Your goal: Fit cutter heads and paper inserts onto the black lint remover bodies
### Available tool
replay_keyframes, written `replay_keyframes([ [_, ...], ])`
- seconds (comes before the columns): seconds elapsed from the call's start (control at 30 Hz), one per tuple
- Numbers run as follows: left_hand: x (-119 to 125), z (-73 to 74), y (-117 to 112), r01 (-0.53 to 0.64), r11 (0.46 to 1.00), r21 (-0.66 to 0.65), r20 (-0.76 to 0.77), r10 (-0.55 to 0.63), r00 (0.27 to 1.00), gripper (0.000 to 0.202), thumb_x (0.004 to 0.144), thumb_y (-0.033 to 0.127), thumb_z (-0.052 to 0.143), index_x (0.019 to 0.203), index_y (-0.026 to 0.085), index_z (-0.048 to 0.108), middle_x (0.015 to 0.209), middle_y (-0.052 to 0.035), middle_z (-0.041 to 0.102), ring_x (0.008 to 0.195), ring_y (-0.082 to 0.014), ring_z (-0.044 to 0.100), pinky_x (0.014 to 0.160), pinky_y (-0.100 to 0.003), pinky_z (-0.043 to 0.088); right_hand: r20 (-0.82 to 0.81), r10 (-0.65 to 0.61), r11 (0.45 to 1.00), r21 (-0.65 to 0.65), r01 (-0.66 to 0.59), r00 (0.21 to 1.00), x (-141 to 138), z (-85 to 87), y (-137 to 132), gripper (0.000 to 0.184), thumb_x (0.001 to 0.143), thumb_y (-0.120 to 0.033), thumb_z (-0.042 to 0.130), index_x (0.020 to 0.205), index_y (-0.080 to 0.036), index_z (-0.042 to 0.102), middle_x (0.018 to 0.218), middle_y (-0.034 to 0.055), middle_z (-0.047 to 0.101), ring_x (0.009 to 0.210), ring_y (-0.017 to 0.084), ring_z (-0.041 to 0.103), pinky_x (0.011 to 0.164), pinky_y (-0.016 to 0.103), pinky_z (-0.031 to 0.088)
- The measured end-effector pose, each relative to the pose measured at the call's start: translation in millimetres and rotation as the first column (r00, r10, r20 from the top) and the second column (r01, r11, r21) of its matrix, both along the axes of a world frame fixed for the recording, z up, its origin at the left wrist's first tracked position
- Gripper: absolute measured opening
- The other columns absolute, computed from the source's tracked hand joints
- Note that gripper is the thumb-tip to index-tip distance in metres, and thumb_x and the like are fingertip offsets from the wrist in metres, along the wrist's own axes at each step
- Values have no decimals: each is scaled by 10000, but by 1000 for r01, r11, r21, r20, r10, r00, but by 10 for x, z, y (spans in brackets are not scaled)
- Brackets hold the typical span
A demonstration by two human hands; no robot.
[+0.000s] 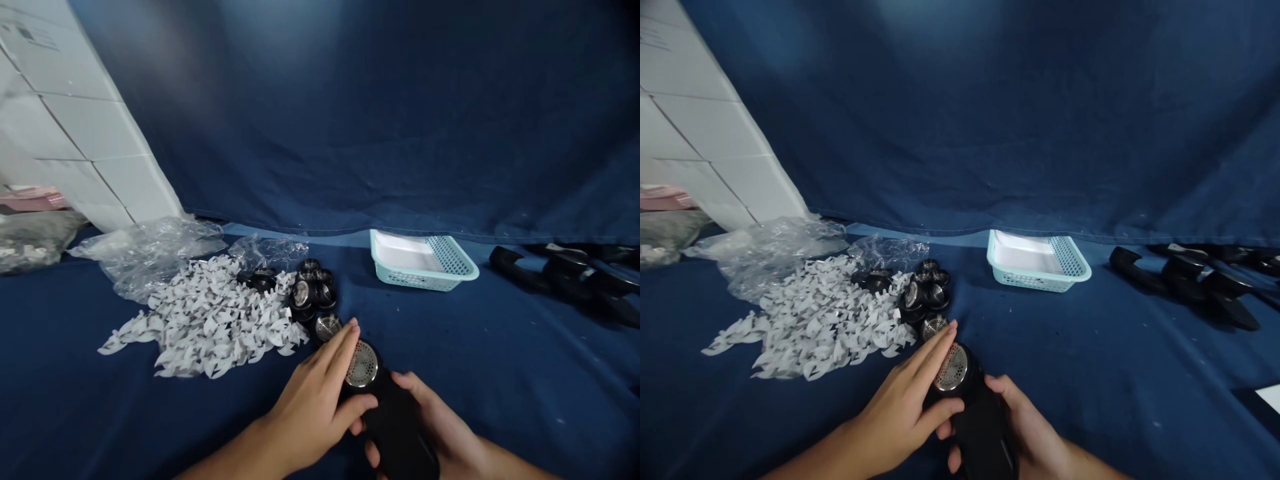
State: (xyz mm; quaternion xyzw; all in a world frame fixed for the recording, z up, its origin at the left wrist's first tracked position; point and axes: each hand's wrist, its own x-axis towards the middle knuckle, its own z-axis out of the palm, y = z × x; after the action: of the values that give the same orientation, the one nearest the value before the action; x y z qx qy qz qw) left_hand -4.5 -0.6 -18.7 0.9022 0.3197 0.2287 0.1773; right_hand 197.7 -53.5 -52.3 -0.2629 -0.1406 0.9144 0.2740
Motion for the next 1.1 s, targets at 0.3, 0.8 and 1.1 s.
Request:
replay_keyframes([
  [0.3, -8, -8, -1, 3, 1000, -8, 11, -3, 1000, 814, 913, 324, 544, 1524, 270, 8, 1588, -104, 194, 1406, -304, 310, 1098, -498, 397, 15, 7, 1000, -17, -7, 1000, -4, -4, -3, 794, 862, -673, 298, 1037, 1, 678, 781, 142, 730, 653, 184, 687, 708, 293, 456],
  [0.8, -4, 17, 0, -6, 999, -44, 21, 7, 1000, 849, 888, 331, 584, 1526, 278, 27, 1570, -89, 258, 1387, -301, 351, 1091, -485, 411, 78, -38, 999, -29, 40, 996, -37, 10, -11, 815, 860, -679, 272, 1024, 4, 685, 730, 143, 731, 606, 171, 667, 628, 251, 441],
  [1.1, -11, 1, 7, 4, 999, -38, 21, -3, 1000, 829, 906, 347, 567, 1527, 270, 24, 1572, -94, 253, 1396, -292, 336, 1099, -489, 398, 62, -31, 999, -23, 32, 998, -39, 1, -1, 796, 847, -675, 302, 1008, 1, 692, 746, 144, 728, 611, 168, 664, 641, 256, 444],
])
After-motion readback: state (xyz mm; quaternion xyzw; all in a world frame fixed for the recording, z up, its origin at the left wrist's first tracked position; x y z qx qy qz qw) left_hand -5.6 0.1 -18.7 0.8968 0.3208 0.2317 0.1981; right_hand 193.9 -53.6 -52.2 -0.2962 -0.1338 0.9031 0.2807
